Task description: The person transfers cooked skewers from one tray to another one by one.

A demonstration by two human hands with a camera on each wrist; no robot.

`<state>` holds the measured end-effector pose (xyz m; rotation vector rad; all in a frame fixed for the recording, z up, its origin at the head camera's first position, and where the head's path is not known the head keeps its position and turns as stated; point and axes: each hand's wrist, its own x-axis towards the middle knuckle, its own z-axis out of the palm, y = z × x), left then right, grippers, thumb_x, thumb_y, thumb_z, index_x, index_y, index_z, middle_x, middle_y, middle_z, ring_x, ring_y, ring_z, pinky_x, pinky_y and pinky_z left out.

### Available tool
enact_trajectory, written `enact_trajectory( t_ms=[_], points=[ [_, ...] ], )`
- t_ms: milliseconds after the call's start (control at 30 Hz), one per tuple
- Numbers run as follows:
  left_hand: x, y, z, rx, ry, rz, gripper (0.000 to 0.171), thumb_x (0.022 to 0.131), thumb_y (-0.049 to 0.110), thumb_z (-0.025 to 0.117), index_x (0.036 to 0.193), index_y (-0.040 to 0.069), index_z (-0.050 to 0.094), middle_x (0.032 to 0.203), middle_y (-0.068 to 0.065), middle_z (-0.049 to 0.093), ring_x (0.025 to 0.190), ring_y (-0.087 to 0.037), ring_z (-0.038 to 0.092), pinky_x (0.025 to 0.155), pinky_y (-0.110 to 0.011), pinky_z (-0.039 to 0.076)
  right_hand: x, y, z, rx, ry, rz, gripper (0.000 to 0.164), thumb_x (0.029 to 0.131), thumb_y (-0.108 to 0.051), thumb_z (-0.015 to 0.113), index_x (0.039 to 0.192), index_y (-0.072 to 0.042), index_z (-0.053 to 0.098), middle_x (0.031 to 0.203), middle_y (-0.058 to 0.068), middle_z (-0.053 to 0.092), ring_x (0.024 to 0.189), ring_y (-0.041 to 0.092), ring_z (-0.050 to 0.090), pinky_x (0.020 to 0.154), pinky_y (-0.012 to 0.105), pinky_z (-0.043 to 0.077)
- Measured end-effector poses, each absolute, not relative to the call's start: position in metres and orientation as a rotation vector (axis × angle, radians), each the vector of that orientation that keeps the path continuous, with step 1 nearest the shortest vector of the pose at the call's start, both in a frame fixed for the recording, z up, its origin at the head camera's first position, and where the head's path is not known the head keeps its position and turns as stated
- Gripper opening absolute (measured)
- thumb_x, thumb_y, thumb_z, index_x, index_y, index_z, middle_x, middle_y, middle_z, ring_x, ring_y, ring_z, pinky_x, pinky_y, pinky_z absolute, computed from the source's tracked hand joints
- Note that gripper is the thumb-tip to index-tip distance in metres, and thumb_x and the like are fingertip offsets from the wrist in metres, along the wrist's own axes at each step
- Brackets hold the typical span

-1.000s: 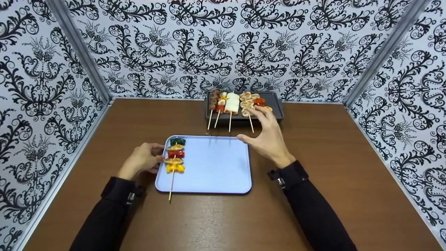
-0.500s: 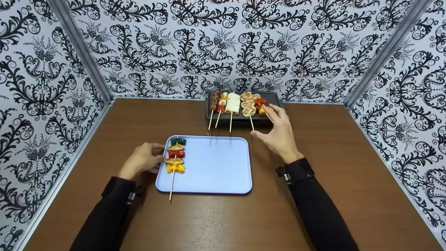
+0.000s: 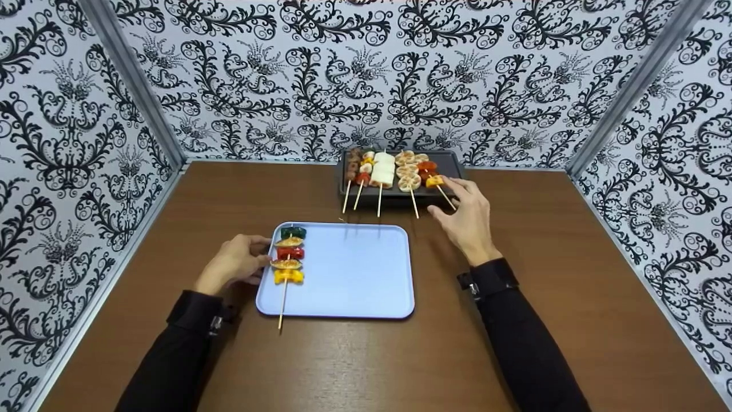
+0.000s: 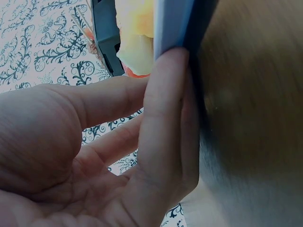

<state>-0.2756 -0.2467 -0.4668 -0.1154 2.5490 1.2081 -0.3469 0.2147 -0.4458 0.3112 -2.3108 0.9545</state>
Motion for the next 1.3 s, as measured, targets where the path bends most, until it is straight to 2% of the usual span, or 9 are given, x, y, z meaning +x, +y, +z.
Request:
enact_trajectory(
  t_ms=[200, 400, 733, 933, 1200, 1300],
  points=[
    [-0.275, -0.246, -0.467, -0.132, 2.541, 1.212, 0.051, 0.102, 0.013, 0.060, 0.152, 0.009, 0.048, 0.143, -0.029, 0.057, 0.087, -0.024, 0.074, 0.070, -0.035, 0.067, -0.349, 0.216, -0.448, 0.281, -2.298, 0.927, 0.054, 0.078, -0.015, 0.089, 0.129, -0.007, 0.071, 0.119, 0.015, 0.071, 0.111, 0.032, 0.069, 0.096, 0.043, 0.061],
    [-0.276, -0.247, -0.468, -0.090, 2.537, 1.250, 0.051, 0.101, 0.008, 0.060, 0.150, 0.006, 0.050, 0.143, -0.030, 0.057, 0.084, -0.024, 0.076, 0.068, -0.037, 0.067, -0.349, 0.217, -0.448, 0.262, -2.298, 0.893, 0.041, 0.082, -0.017, 0.086, 0.121, -0.007, 0.076, 0.107, 0.014, 0.075, 0.093, 0.026, 0.077, 0.085, 0.041, 0.063],
    [-0.277, -0.247, -0.468, -0.086, 2.558, 1.212, 0.050, 0.101, 0.009, 0.061, 0.150, 0.006, 0.050, 0.141, -0.030, 0.059, 0.081, -0.023, 0.076, 0.067, -0.036, 0.067, -0.351, 0.217, -0.447, 0.256, -2.292, 0.905, 0.017, 0.088, -0.012, 0.077, 0.103, -0.006, 0.081, 0.095, 0.012, 0.078, 0.080, 0.024, 0.077, 0.074, 0.041, 0.065],
    [-0.276, -0.246, -0.467, -0.102, 2.563, 1.196, 0.050, 0.101, 0.010, 0.061, 0.150, 0.008, 0.051, 0.139, -0.029, 0.061, 0.081, -0.022, 0.076, 0.067, -0.036, 0.067, -0.350, 0.216, -0.443, 0.186, -2.341, 0.887, 0.016, 0.087, -0.014, 0.077, 0.101, -0.009, 0.083, 0.092, 0.010, 0.080, 0.078, 0.024, 0.077, 0.078, 0.042, 0.063],
    [-0.276, -0.247, -0.468, -0.104, 2.554, 1.209, 0.051, 0.101, 0.010, 0.061, 0.150, 0.008, 0.050, 0.142, -0.029, 0.059, 0.082, -0.023, 0.076, 0.068, -0.036, 0.067, -0.351, 0.221, -0.435, 0.068, -2.521, 0.895, 0.015, 0.088, -0.029, 0.079, 0.099, -0.021, 0.084, 0.093, 0.000, 0.082, 0.093, 0.027, 0.074, 0.086, 0.043, 0.057],
    [-0.276, -0.247, -0.468, -0.098, 2.560, 1.213, 0.050, 0.101, 0.011, 0.062, 0.149, 0.008, 0.052, 0.140, -0.028, 0.061, 0.081, -0.022, 0.075, 0.067, -0.036, 0.067, -0.351, 0.224, -0.431, 0.052, -2.558, 0.938, 0.014, 0.087, -0.029, 0.079, 0.098, -0.022, 0.084, 0.091, 0.000, 0.082, 0.088, 0.024, 0.074, 0.082, 0.040, 0.056]
  ],
)
